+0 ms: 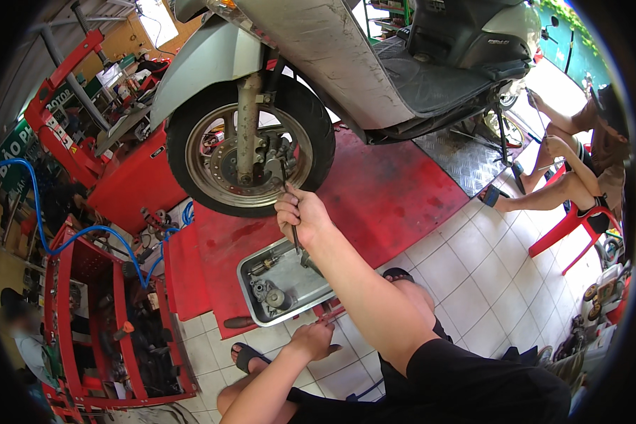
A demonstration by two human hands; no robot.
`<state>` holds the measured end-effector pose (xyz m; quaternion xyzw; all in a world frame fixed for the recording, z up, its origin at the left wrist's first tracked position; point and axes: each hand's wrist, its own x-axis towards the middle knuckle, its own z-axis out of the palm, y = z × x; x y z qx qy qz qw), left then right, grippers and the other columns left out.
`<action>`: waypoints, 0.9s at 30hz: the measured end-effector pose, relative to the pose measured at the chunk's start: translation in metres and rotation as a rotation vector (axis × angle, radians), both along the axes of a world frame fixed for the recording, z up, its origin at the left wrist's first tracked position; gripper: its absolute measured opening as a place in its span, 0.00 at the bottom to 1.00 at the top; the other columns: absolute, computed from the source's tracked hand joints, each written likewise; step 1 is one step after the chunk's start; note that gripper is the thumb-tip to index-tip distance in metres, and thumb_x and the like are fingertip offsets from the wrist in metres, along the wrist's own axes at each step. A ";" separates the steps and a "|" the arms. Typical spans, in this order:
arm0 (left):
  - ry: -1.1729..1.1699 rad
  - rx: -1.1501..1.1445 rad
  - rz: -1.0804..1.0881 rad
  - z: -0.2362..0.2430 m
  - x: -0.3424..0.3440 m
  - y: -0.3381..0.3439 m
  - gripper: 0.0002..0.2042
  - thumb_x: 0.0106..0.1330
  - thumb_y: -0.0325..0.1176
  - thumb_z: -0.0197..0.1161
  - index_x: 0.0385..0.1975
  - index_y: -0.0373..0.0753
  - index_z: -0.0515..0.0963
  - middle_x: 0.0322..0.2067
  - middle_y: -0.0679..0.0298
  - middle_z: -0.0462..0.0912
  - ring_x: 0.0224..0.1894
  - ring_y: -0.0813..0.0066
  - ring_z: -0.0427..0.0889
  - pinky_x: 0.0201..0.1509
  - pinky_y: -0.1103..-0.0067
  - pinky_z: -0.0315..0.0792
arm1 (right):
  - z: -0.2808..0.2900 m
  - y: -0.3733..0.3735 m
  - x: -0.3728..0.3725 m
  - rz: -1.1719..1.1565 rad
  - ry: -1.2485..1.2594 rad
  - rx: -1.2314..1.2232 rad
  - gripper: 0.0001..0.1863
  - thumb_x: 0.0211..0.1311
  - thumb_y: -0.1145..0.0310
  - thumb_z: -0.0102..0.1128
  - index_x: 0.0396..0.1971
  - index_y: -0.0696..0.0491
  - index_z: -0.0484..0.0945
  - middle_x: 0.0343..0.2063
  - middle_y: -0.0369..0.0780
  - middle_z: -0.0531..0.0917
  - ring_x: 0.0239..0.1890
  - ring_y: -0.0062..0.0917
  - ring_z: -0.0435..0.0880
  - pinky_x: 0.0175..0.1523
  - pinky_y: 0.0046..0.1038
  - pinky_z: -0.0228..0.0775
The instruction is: The person sits in a workshop and uses a screwdriver to work on the front wheel assembly of a scooter. They repeatedly probe and adjust components near the brake caliper and hub, then pick up a cylindrical metal part from a tray and continue manipulating it with the screwdriver.
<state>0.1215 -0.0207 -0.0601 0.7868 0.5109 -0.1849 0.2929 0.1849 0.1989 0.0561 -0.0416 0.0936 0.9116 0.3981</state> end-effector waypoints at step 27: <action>-0.173 0.152 0.106 0.057 -0.007 -0.012 0.30 0.62 0.54 0.66 0.53 0.33 0.74 0.50 0.51 0.81 0.56 0.51 0.79 0.57 0.59 0.74 | 0.047 0.010 0.001 -0.180 -1.753 0.557 0.07 0.57 0.74 0.61 0.30 0.64 0.79 0.26 0.48 0.83 0.21 0.32 0.82 0.21 0.35 0.69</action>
